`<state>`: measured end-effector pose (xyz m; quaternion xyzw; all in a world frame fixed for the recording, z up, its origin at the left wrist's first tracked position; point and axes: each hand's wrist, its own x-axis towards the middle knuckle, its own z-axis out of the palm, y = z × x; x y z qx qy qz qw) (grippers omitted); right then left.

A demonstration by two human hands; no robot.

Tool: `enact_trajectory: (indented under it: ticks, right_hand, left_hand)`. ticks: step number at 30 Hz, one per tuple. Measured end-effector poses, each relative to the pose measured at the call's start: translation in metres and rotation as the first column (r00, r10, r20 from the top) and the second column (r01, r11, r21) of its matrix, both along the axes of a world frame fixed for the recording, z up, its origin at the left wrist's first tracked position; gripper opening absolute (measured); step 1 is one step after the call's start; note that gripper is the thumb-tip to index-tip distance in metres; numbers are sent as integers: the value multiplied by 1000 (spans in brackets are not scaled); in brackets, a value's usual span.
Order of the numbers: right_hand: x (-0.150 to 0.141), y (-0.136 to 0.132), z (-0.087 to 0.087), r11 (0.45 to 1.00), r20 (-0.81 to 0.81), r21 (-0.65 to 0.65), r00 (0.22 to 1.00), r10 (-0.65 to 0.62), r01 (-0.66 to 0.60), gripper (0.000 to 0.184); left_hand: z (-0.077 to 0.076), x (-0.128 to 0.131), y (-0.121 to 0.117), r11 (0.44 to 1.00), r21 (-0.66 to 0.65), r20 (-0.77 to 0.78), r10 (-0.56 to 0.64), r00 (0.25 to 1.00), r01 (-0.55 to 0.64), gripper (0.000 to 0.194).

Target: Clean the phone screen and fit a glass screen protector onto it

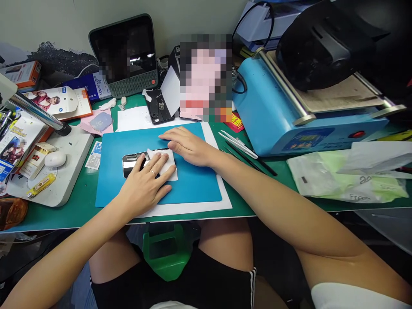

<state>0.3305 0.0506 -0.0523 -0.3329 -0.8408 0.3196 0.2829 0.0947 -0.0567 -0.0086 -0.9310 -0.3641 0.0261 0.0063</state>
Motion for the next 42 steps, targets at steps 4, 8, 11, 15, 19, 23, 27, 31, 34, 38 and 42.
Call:
enact_trajectory:
  ticks: [4,8,11,15,19,23,27,31,34,38,42]
  right_hand:
    - [0,0,0,1000,-5,1,1000,5,-5,90]
    - [0,1,-1,1000,-1,9,1000,7,-7,91]
    - [0,2,-1,1000,0,3,1000,6,-6,93]
    - [0,2,-1,1000,-3,-17,1000,7,-7,92]
    - [0,1,0,1000,-10,-7,1000,4,-4,91]
    - [-1,1,0,1000,-9,-8,1000,4,-4,95]
    - [-1,1,0,1000,-7,-14,1000,1,-1,94]
    - [-1,1,0,1000,-8,-11,1000,-1,1,95]
    - [0,1,1,1000,-6,-15,1000,0,0,95]
    - [0,1,1,1000,-3,-19,1000,1,-1,93]
    - [0,2,-1,1000,-9,-3,1000,0,0,95]
  left_hand:
    - [1,-4,-1,1000,7,10,-14,1000,14,55]
    - [0,-8,0,1000,18,21,-16,1000,15,54]
    - [-2,-7,2,999,45,17,-21,1000,20,54]
    - [-2,-7,2,999,44,2,-16,1000,15,54]
    - [-2,-7,2,999,33,4,-8,1000,8,53]
    - [-4,-6,3,999,50,0,-13,1000,13,53]
    - [-6,-8,1,997,71,9,-29,1000,28,54]
    - [-5,-8,0,998,67,-5,-15,1000,15,55]
    - [-4,-7,1,998,62,-13,-16,1000,16,55]
    - [-4,-5,1,996,85,4,-27,1000,27,55]
    - [-3,-5,1,999,50,-20,0,1000,1,55]
